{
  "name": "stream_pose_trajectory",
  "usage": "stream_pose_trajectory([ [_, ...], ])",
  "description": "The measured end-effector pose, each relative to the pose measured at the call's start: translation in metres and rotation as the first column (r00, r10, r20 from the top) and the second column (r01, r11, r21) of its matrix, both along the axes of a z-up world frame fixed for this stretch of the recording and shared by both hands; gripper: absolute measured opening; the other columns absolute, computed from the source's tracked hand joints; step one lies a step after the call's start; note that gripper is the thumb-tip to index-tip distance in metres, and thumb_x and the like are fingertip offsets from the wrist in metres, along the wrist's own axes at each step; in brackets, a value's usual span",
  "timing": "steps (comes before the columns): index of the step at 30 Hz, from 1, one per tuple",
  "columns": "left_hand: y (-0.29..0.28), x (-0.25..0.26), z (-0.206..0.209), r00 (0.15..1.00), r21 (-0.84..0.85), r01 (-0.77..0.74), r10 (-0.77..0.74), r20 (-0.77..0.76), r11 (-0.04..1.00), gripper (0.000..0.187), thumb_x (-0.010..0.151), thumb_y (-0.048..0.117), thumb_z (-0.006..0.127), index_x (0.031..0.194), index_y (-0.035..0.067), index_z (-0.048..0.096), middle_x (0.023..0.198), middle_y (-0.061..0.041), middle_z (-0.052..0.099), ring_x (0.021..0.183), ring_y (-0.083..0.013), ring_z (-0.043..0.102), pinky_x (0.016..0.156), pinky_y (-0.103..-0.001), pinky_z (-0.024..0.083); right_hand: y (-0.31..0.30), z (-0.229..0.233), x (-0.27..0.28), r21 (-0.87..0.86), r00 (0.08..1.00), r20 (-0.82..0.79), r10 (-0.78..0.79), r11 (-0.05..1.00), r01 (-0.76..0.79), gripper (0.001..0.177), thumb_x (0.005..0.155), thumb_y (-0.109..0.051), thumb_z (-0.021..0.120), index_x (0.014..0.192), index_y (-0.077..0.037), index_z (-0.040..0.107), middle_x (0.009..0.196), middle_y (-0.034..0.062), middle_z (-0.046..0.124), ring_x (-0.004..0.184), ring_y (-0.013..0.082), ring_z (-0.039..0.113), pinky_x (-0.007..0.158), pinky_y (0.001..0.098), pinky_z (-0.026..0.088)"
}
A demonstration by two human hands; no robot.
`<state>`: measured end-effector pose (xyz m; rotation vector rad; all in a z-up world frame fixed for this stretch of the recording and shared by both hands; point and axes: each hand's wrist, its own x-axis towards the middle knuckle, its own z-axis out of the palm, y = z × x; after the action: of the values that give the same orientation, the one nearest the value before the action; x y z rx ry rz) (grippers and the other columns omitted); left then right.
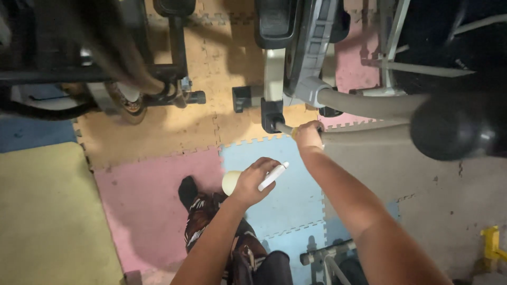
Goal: Cleaning and wiping down gym equipment using a spray bottle and a cleaning cloth.
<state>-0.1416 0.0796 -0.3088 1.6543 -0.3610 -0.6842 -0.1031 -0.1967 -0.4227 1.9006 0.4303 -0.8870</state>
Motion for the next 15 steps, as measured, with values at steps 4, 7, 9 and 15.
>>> stream_pose_trajectory([
  [4,-0.009,0.014,-0.025,0.999,-0.046,0.0,0.002,0.036,0.999,0.05,0.079,0.007,0.072,0.127,0.012,0.061,0.126,-0.009,0.063,0.111,-0.0344,0.065,0.09,-0.042,0.055,0.002,-0.048,-0.007,-0.024,1.0,0.029,0.012,1.0,-0.011,0.028,0.088,-0.021,0.06,0.11,-0.009,0.072,0.1,0.0128,0.07,0.085,0.0338,0.069,0.056,0.0543,0.048],
  [7,-0.012,0.022,-0.051,0.993,-0.049,-0.058,0.063,0.1,0.997,0.052,0.077,0.007,0.074,0.127,0.011,0.06,0.125,-0.011,0.063,0.112,-0.0354,0.064,0.09,-0.043,0.054,-0.004,-0.1,-0.013,-0.008,0.996,0.078,-0.031,0.999,0.032,0.027,0.087,-0.022,0.062,0.108,-0.007,0.072,0.096,0.0146,0.071,0.082,0.0343,0.069,0.056,0.0539,0.047],
  [9,-0.012,0.028,-0.066,0.993,-0.028,-0.059,0.061,0.104,0.998,0.052,0.077,0.006,0.073,0.127,0.012,0.06,0.126,-0.011,0.064,0.113,-0.0356,0.064,0.09,-0.043,0.054,-0.003,-0.125,-0.014,-0.035,0.995,0.095,-0.032,0.999,0.036,0.021,0.086,-0.019,0.065,0.102,-0.006,0.073,0.089,0.0139,0.071,0.077,0.0334,0.068,0.054,0.0534,0.046],
  [15,-0.008,0.036,-0.106,0.994,0.036,-0.065,0.062,0.094,0.997,0.049,0.077,0.008,0.073,0.125,0.012,0.06,0.125,-0.01,0.064,0.112,-0.0365,0.063,0.089,-0.045,0.054,0.004,-0.177,-0.008,-0.064,0.997,0.079,-0.006,0.998,0.011,0.017,0.078,-0.015,0.072,0.093,-0.007,0.073,0.081,0.0124,0.07,0.07,0.0321,0.068,0.049,0.0513,0.047],
])
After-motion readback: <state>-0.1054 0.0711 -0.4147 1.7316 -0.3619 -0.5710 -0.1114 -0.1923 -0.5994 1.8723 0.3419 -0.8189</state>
